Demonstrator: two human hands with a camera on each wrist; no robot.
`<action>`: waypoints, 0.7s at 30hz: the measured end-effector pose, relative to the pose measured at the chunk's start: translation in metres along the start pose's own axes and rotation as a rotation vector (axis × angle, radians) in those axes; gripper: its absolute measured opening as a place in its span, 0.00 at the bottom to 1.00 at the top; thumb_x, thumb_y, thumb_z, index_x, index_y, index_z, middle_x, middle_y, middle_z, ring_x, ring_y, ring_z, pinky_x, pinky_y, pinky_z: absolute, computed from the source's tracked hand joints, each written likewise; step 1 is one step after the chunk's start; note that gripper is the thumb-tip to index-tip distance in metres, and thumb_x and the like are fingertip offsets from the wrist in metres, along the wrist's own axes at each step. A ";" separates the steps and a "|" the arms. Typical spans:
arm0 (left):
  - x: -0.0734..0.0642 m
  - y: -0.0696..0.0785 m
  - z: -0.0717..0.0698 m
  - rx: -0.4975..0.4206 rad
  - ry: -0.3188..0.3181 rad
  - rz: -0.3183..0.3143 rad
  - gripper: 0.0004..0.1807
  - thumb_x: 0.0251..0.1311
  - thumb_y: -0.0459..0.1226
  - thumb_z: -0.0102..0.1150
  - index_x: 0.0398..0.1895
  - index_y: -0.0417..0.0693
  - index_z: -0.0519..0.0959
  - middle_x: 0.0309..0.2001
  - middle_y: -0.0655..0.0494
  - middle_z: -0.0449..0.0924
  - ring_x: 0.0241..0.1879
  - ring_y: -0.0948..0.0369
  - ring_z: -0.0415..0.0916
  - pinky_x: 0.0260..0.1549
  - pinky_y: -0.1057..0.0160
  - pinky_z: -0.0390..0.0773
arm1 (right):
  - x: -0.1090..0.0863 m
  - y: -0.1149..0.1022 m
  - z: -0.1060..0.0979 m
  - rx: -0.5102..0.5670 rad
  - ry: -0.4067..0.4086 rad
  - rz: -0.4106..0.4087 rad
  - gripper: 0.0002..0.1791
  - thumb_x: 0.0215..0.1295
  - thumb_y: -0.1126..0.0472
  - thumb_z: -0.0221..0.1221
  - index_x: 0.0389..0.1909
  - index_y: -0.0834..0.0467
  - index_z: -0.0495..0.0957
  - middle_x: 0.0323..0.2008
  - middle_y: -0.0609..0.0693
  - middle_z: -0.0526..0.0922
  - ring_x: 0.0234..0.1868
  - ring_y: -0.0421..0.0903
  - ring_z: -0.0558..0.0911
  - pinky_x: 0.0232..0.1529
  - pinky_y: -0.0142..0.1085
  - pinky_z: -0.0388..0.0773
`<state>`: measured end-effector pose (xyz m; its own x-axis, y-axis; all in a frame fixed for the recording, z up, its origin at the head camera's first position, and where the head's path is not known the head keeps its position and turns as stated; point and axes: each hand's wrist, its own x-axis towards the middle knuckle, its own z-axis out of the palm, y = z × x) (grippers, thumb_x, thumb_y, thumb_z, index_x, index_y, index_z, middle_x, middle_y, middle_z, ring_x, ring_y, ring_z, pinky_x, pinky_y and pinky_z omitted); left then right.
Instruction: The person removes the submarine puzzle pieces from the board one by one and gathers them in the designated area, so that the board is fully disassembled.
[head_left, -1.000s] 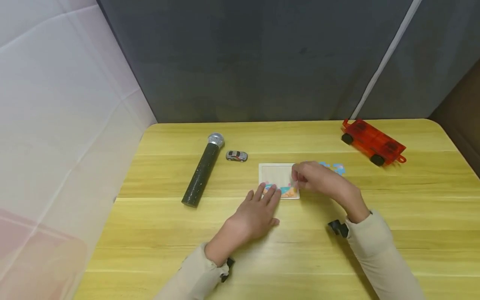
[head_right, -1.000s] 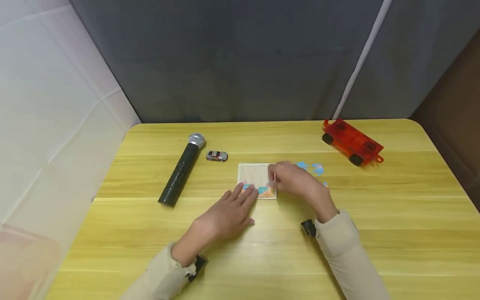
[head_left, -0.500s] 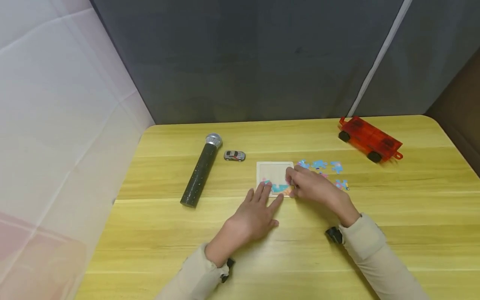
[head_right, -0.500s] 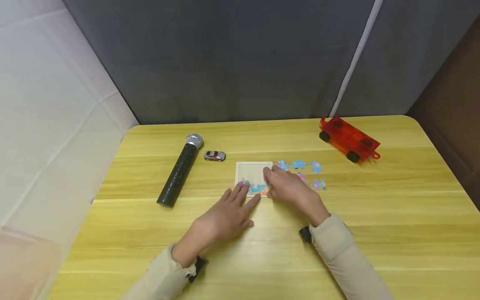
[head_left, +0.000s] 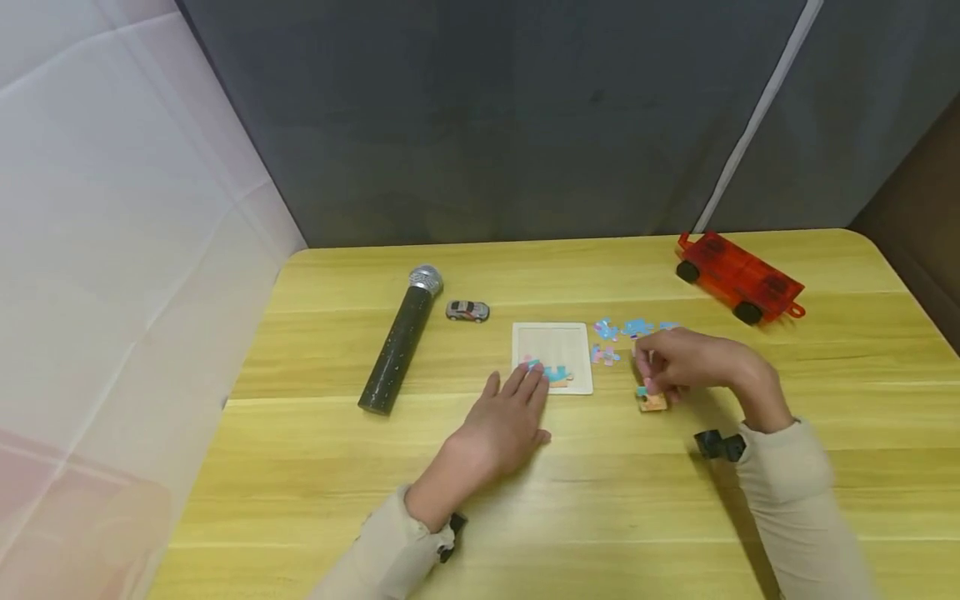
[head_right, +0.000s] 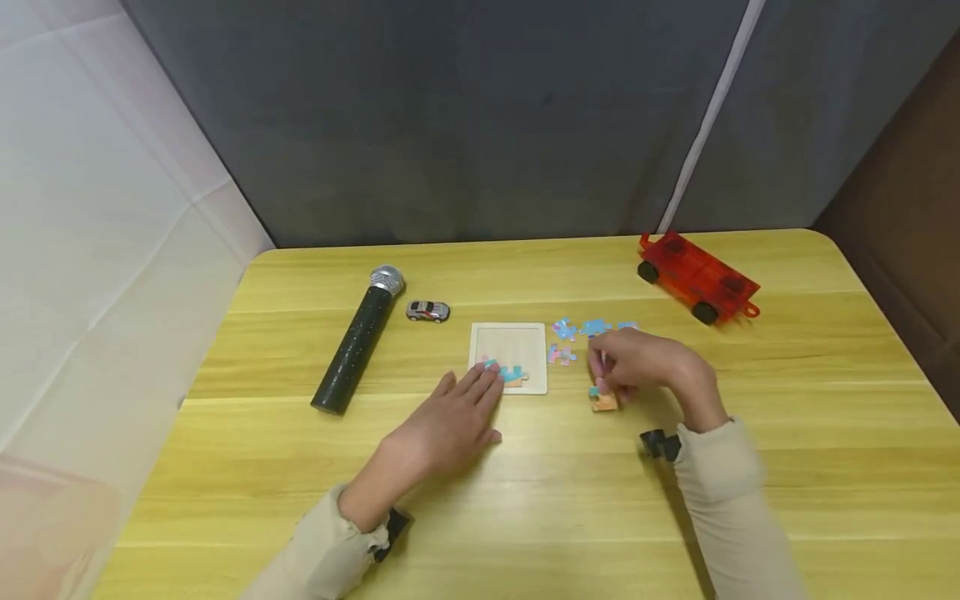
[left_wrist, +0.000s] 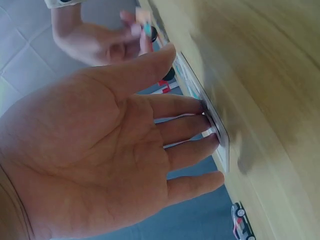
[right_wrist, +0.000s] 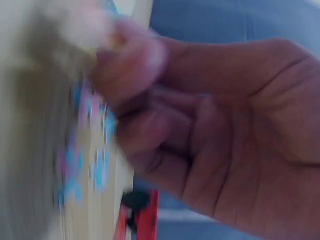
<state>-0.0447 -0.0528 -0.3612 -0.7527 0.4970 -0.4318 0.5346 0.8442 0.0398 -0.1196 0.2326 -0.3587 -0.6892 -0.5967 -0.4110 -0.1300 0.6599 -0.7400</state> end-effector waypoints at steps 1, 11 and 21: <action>0.000 0.000 0.000 -0.003 0.000 0.003 0.41 0.87 0.53 0.47 0.90 0.41 0.53 0.91 0.48 0.46 0.90 0.50 0.44 0.86 0.43 0.53 | -0.006 0.005 -0.004 0.018 -0.028 0.042 0.10 0.76 0.72 0.64 0.34 0.62 0.74 0.23 0.49 0.78 0.22 0.44 0.76 0.27 0.34 0.74; -0.005 -0.003 -0.002 -0.047 0.024 0.020 0.41 0.86 0.52 0.49 0.90 0.40 0.52 0.90 0.46 0.50 0.89 0.46 0.47 0.86 0.43 0.55 | -0.025 0.028 -0.015 -0.072 0.006 0.249 0.10 0.65 0.79 0.60 0.29 0.62 0.77 0.26 0.52 0.80 0.22 0.43 0.79 0.30 0.36 0.79; -0.002 -0.005 -0.001 -0.039 0.040 -0.004 0.41 0.86 0.53 0.49 0.89 0.37 0.54 0.89 0.37 0.45 0.89 0.43 0.45 0.86 0.44 0.54 | -0.026 0.029 -0.013 -0.158 0.063 0.332 0.20 0.52 0.80 0.51 0.16 0.51 0.68 0.17 0.44 0.69 0.19 0.40 0.68 0.25 0.32 0.64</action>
<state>-0.0464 -0.0572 -0.3596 -0.7700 0.5006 -0.3957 0.5166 0.8530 0.0739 -0.1150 0.2731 -0.3621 -0.7543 -0.3122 -0.5776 0.0031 0.8780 -0.4786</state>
